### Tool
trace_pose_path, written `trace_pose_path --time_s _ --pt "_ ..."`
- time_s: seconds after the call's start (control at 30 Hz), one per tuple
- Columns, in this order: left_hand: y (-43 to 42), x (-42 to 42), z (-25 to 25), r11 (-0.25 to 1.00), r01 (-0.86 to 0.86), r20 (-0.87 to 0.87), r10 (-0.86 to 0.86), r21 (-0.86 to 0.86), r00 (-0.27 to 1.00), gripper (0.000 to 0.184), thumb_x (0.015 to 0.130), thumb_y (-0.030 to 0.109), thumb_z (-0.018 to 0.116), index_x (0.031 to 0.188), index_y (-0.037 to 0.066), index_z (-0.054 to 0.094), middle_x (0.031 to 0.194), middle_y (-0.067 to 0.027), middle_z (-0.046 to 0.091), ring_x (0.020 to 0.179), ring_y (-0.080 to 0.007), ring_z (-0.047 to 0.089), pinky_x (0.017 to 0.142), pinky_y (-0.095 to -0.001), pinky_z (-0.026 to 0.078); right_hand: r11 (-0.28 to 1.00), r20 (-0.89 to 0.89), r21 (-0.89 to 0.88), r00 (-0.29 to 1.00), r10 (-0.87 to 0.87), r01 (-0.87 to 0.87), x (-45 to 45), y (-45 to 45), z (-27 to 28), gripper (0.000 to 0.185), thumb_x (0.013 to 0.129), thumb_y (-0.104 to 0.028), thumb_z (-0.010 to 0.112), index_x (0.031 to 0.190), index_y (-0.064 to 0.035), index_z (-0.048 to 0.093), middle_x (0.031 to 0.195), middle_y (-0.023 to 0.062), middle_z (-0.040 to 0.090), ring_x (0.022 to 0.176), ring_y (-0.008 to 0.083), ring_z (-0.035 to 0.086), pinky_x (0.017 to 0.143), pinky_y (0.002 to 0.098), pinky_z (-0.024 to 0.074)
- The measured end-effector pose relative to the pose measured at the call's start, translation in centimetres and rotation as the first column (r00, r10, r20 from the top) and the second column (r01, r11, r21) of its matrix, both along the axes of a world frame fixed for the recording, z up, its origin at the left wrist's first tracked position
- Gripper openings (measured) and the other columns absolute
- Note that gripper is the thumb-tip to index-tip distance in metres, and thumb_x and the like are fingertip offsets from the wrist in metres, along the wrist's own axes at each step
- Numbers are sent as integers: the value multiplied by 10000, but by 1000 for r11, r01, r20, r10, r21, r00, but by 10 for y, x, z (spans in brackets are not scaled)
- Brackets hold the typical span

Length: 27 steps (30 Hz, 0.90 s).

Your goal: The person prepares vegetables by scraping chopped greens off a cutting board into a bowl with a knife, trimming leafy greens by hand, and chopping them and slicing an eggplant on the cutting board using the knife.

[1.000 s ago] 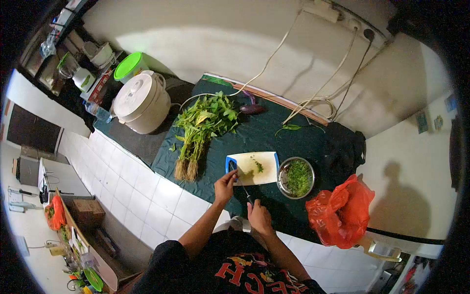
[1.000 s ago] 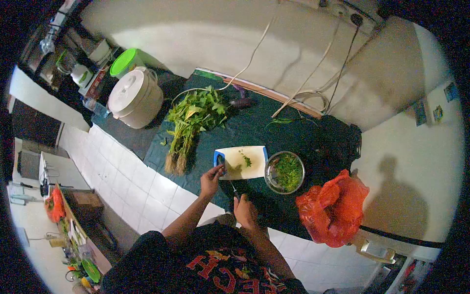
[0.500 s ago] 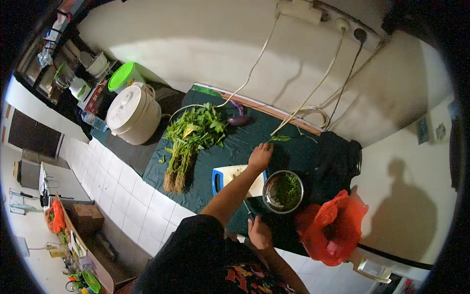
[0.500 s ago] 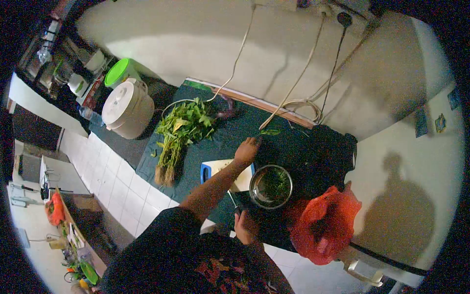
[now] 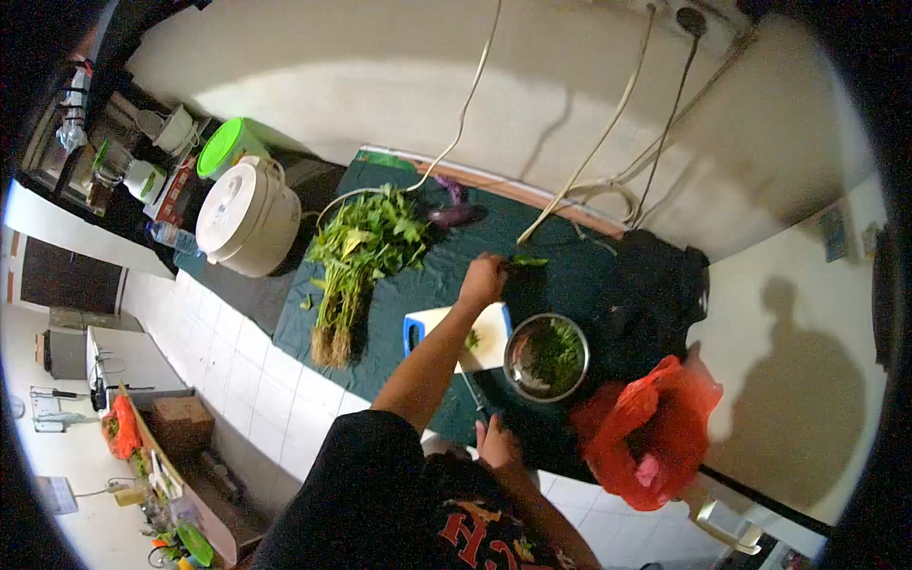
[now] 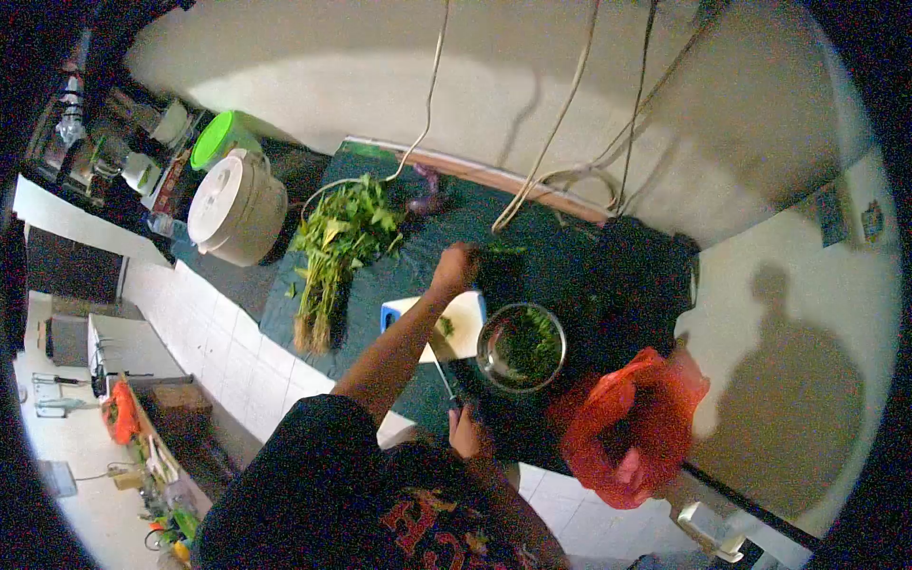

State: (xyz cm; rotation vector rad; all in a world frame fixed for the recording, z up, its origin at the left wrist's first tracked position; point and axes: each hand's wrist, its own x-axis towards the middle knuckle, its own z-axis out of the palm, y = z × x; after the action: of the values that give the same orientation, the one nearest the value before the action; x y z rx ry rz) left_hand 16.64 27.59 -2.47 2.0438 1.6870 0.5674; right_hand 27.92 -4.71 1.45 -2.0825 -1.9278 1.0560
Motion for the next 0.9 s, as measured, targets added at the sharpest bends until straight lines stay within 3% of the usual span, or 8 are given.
trace_pose_path --time_s 0.03,0.1,0.17,0.2,0.23,0.47,0.77,0.9 --pt "-15 -10 9 1000 0 -10 0 -19 1000 238 838 92 599 1050 22 681 1041 -174 674 934 -341 672 772 -418 559 993 -24 117 1000 15 -13 -2 1 -5 405 1000 -397 476 1013 6 507 728 267 644 635 450 651 542 542 520" --pt "-38 -38 30 962 -128 386 216 -241 897 260 846 113 633 1078 15 697 993 -176 708 868 -275 692 753 -348 541 979 -79 203 996 46 -30 -4 2 -15 417 1003 -400 472 1007 16 502 694 246 637 611 447 646 513 530 520" --pt "-73 -73 45 929 -147 538 321 -340 779 237 891 122 636 1089 2 684 954 -113 716 832 -170 662 754 -284 512 965 -5 232 992 128 -123 -7 -1 -23 421 1006 -400 471 1012 19 504 670 237 631 592 444 641 509 531 521" --pt "-93 -89 52 911 -155 607 375 -383 701 227 909 126 631 1084 -10 679 940 -80 703 830 -139 635 751 -270 500 996 14 17 996 88 -89 -10 13 7 423 1013 -395 458 1050 23 513 679 243 635 618 452 646 537 549 516" --pt "-113 -104 58 892 -161 668 427 -422 609 220 926 130 626 1078 -21 674 927 -47 690 828 -108 608 749 -255 487 997 14 16 997 81 -81 -11 18 6 423 1013 -395 458 1050 23 513 679 243 635 618 452 646 537 549 516" --pt "-232 -153 61 796 -258 689 604 -548 401 188 940 135 673 1057 -12 672 884 -3 650 784 -82 551 709 -242 449 995 -39 4 994 -99 99 -12 26 11 415 1020 -360 450 1098 40 526 736 282 645 686 486 634 606 567 506" --pt "-266 -149 79 797 -176 655 581 -578 483 233 906 120 725 1095 -9 684 937 -5 671 811 -79 572 725 -234 467 1000 -30 -19 999 13 -14 -59 24 12 378 1008 -355 477 1007 17 547 738 272 650 652 456 646 566 555 510" --pt "-270 -154 92 804 -146 658 563 -576 500 202 907 118 723 1061 -10 694 934 0 671 815 -76 569 741 -231 469 993 -51 56 993 -105 108 -70 31 9 372 1007 -355 478 988 15 510 678 266 629 659 482 630 580 580 491"
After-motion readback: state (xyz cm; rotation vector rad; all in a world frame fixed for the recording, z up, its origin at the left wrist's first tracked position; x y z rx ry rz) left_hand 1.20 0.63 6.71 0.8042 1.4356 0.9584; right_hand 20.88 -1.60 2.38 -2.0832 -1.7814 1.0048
